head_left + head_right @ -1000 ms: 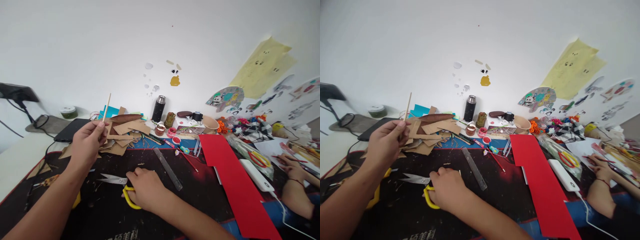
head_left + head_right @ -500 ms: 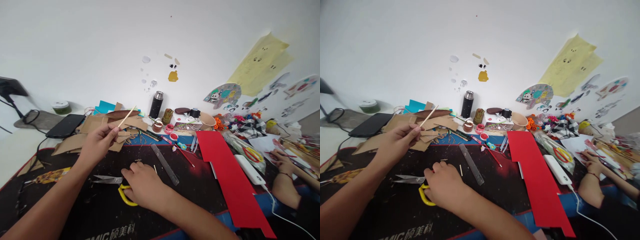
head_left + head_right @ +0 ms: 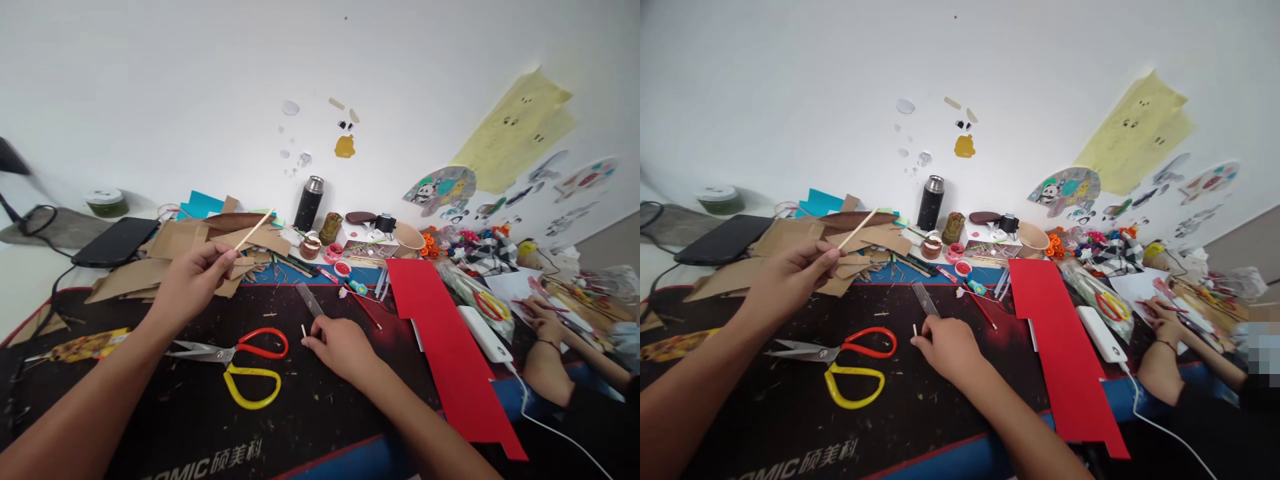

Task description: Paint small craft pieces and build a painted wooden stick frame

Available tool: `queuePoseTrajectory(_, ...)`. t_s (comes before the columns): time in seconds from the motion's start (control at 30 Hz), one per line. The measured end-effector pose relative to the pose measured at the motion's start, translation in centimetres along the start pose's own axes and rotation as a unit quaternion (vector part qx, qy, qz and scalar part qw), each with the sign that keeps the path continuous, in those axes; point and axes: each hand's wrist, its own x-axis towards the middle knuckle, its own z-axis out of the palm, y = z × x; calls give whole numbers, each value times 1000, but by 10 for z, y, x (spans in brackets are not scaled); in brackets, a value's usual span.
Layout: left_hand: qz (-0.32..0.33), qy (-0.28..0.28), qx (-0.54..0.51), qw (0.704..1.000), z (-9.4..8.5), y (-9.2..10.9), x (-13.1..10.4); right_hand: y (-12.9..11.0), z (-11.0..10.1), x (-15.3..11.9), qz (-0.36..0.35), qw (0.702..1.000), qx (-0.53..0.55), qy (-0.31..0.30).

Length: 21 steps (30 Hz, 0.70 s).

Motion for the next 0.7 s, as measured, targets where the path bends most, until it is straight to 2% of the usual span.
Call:
queuePoseTrajectory(0.13, -11, 2, -6, 1000, 5, 4, -1, -8, 9, -1, -10, 1000, -13, -15)
queuePoseTrajectory(0.3, 2, 1, 29, 1000, 9, 9, -3, -16, 9, 5, -53, 998, -18, -11)
queuePoseTrajectory(0.5, 33, -15, 78, 996, 11, 7, -3, -17, 9, 32, -68, 995, 59, 53)
queuePoseTrajectory(0.7, 12, -25, 94, 995, 12, 2, -3, -33, -1, 63, -103, 985, 100, 99)
